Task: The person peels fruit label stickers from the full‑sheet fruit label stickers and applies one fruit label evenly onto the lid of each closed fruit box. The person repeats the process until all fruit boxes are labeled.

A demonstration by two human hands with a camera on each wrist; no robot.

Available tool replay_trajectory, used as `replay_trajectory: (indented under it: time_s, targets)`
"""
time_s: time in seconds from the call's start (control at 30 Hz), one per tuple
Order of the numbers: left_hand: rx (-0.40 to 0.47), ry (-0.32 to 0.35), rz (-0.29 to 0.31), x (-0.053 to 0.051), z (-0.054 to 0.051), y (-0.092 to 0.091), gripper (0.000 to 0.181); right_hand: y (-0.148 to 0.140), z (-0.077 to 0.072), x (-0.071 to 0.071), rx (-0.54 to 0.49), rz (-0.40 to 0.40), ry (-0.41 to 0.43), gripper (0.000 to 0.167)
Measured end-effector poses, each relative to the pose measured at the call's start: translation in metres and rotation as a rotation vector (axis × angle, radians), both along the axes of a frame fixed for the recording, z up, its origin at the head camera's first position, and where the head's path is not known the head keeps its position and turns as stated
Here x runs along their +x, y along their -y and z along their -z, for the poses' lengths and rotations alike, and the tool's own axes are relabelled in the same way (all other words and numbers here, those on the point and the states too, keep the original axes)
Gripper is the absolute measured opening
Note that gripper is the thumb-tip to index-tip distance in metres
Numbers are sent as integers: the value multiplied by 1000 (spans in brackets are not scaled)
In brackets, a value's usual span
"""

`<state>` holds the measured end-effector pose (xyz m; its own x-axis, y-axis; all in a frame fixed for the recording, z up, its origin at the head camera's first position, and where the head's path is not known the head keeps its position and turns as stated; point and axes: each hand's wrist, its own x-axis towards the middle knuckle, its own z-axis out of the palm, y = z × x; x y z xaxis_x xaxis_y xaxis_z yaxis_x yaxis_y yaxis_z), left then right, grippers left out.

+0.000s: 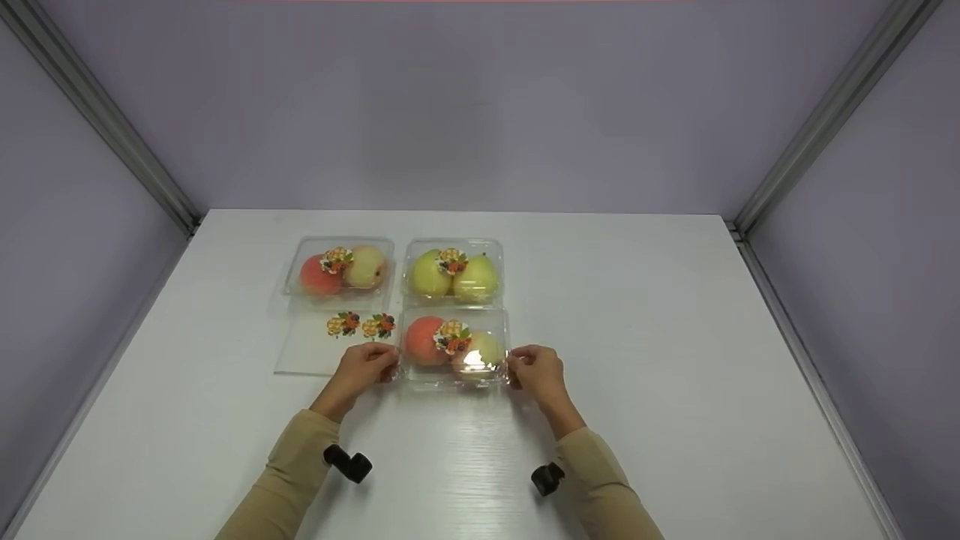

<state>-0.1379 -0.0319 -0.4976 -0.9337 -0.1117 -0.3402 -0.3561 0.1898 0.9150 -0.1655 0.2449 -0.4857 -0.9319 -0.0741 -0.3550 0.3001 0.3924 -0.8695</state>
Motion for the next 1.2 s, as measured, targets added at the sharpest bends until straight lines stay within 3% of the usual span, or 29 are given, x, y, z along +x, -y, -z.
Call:
replay_trajectory:
  time_s: [0.47,0.77,1.2]
  targets:
    - [40,-2,20,-2,2,-18,22,-19,-3,-4,-7,-17,26,34]
    - [-14,-53,42,-6,3,-38,19,-39,-5,-5,-6,-21,49,39]
    - [102,-34,69,-13,6,-60,19,-64,-7,-9,-6,-43,62,44]
